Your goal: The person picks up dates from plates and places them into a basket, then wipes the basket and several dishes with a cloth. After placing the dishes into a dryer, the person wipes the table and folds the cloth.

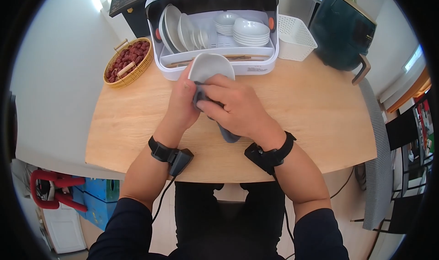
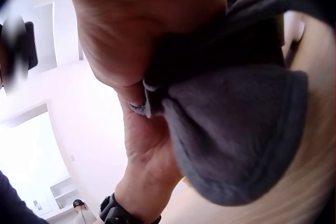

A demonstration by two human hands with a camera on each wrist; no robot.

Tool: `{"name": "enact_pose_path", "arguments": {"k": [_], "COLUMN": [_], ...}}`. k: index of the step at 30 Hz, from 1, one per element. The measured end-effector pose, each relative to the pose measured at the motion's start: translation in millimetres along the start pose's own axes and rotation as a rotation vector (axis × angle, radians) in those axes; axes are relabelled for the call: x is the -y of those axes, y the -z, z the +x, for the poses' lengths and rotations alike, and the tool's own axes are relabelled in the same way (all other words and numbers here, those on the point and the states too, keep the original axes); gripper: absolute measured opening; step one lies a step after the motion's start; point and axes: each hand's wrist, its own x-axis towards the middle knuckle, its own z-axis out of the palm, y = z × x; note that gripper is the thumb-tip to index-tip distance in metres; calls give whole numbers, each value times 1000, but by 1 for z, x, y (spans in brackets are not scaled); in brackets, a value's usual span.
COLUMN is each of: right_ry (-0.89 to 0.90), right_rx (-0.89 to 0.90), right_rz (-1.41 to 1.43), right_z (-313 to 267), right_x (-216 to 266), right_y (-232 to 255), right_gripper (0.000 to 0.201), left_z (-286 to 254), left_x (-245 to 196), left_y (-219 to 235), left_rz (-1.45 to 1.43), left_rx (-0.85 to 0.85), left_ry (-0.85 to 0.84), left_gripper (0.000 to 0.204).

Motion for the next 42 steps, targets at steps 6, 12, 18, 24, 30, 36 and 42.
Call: {"name": "enact_pose_path", "arguments": {"k": [6,12,18,24,30,36,42], "right_ry": [161,94,-82,-410,-274,3,-171], "right_rx": [15,-343,340,160,142,-34,-38], "right_rz": [-668,-309,88,-269,-139,-183,-101], "right_z": [-1,3,1,6,1,1,-4], "right_x": [-9,-11,-5,-7,3,-9,-13], "right_y": [6,-5,23,49,29,19,16], "right_gripper": [23,26,21,21,43,39,24], "left_z": [0,-7,-4,2,0,3,-1], "left_x": [-10,1,-9,-22,-27,-20,-17], "left_y": [-6,-16,-7,9,10,8,15], "left_rz": [-24,-112,-59,-278,-372,-301,-295], "left_rx": [-19,68,39,-246,-178,-244,-59], "left_ry": [26,217,132,73,141,162,216], "left_gripper": [109,103,89,62,67,70,76]}}
